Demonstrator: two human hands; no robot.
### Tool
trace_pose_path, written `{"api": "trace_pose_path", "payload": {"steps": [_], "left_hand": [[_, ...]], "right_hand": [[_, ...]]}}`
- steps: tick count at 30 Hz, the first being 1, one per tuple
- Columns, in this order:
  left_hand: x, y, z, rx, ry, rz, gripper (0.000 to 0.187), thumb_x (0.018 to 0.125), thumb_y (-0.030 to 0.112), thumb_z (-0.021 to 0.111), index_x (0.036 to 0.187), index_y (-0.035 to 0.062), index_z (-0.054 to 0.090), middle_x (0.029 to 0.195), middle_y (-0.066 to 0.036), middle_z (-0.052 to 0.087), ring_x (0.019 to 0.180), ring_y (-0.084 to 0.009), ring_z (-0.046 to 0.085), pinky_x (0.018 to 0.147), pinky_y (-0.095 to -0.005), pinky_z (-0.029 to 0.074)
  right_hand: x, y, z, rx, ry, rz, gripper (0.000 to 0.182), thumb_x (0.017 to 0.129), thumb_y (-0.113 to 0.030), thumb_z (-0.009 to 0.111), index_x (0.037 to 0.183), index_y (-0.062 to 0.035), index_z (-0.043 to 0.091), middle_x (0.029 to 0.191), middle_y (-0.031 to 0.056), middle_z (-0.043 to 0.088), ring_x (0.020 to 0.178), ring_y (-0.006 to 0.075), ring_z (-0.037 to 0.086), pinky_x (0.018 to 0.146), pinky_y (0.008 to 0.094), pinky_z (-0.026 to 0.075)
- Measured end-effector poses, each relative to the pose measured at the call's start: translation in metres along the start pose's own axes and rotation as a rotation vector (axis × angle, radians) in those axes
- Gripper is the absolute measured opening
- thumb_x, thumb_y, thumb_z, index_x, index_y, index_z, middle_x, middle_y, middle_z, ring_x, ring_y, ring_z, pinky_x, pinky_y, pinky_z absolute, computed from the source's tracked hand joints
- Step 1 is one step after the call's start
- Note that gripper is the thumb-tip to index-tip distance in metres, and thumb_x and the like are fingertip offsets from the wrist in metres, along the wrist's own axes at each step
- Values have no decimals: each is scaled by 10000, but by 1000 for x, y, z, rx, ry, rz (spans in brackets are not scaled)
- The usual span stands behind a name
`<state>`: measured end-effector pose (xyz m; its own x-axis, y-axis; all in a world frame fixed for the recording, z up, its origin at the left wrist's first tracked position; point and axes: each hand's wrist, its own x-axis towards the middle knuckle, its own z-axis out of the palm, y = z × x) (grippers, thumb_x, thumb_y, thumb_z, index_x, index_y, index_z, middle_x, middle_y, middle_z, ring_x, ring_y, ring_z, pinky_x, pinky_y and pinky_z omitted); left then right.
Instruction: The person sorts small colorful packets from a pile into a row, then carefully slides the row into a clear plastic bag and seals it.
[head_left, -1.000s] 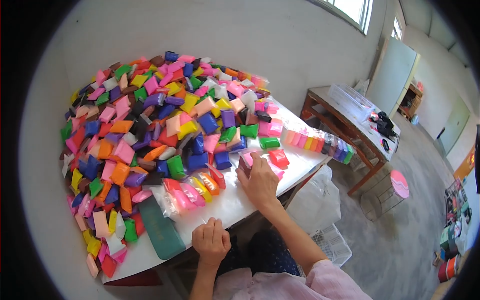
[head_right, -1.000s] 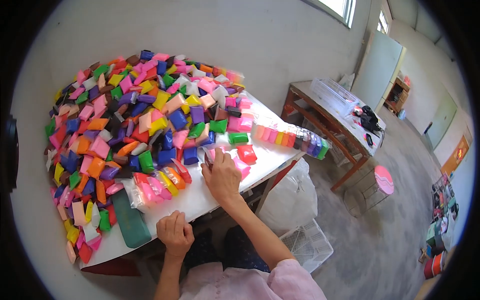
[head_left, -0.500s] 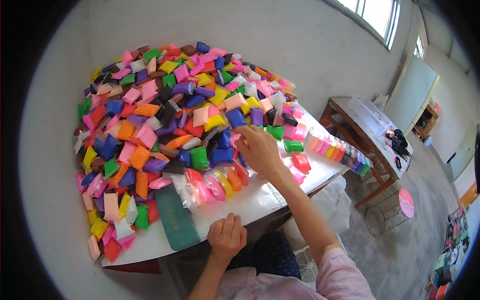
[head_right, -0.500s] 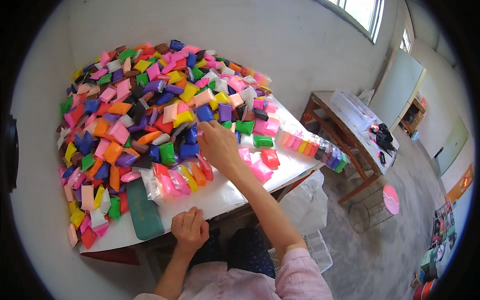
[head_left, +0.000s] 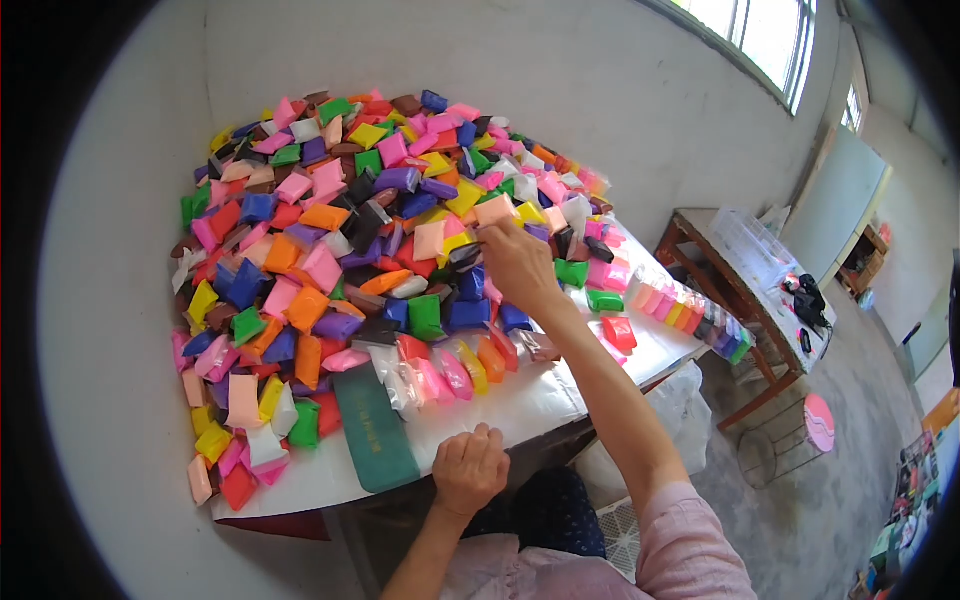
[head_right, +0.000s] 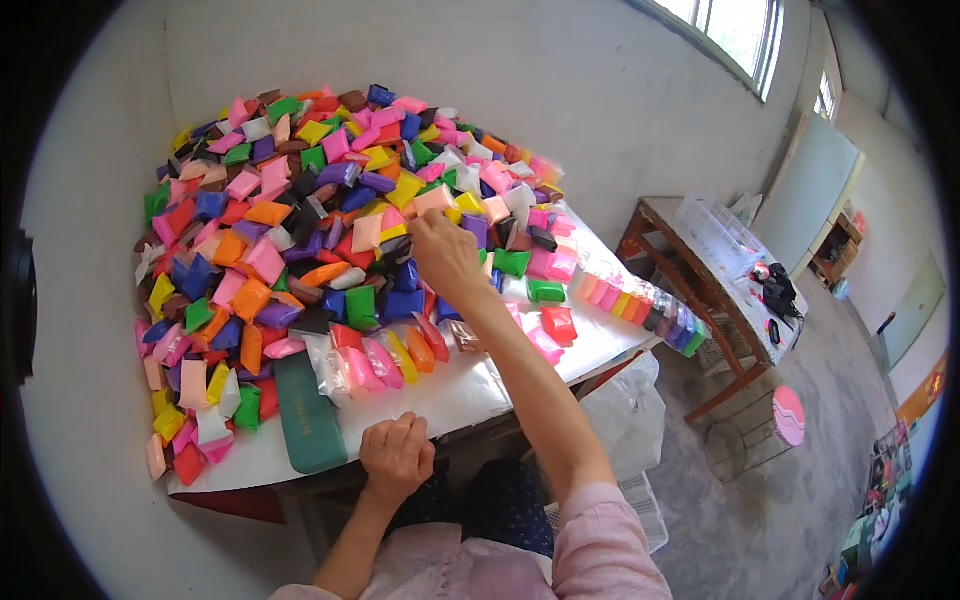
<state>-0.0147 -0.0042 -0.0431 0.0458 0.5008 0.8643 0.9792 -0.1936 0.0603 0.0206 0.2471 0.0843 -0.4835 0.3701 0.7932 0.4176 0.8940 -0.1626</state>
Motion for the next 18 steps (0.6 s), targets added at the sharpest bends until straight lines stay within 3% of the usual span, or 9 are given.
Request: {"api": "trace_pose_path", "payload": {"steps": [2, 3, 5, 8, 11, 14, 18], "left_hand": [[1, 1, -4, -54, -15, -33, 241, 813, 132, 646, 1021, 15, 681, 999, -114, 669, 855, -256, 605, 759, -370, 492], [3, 1, -7, -127, -5, -82, 262, 812, 124, 652, 1047, 8, 673, 1023, -126, 662, 868, -273, 605, 764, -382, 490], [13, 6, -19, -274, 5, -188, 309, 811, 107, 665, 1099, -5, 658, 1072, -151, 648, 893, -306, 604, 776, -407, 487], [32, 22, -39, -629, 13, -621, 378, 809, 103, 683, 1164, -16, 632, 1174, -180, 604, 972, -338, 592, 842, -451, 464], [47, 21, -44, -219, -35, -330, 404, 798, 124, 709, 1171, -10, 628, 1210, -173, 567, 1036, -332, 559, 883, -453, 427], [38, 24, -36, -276, -264, -350, 383, 800, 125, 723, 1153, 6, 636, 1198, -158, 559, 1048, -320, 524, 902, -436, 392], [23, 22, -17, -144, -254, -285, 360, 773, 167, 747, 1084, 10, 655, 1104, -124, 558, 998, -304, 522, 844, -430, 387]], "right_hand": [[-13, -9, -30, 228, 97, 155, 95, 849, -70, 641, 922, -9, 630, 901, 152, 667, 768, 289, 684, 684, 401, 536], [-24, -13, -40, 464, 96, 349, 89, 926, -82, 598, 980, -19, 627, 754, 91, 684, 616, 164, 642, 573, 292, 510], [-51, -28, -76, 695, 11, 567, 77, 926, -75, 589, 965, -17, 620, 739, 78, 670, 588, 118, 614, 519, 260, 474], [-93, -43, -118, 1067, -226, 901, 127, 894, -87, 603, 980, 6, 618, 736, 85, 671, 528, 95, 588, 435, 237, 406], [-124, -51, -130, 1153, -394, 1100, 130, 905, -122, 617, 964, -7, 610, 721, 83, 656, 515, 82, 561, 421, 221, 390], [-146, -51, -120, 1098, -451, 1179, 148, 923, -155, 623, 948, -9, 622, 720, 77, 655, 531, 80, 571, 434, 220, 417], [-155, -62, -110, 919, -387, 1067, 219, 950, -213, 628, 950, 6, 627, 724, 67, 658, 556, 82, 591, 464, 221, 467]]}}
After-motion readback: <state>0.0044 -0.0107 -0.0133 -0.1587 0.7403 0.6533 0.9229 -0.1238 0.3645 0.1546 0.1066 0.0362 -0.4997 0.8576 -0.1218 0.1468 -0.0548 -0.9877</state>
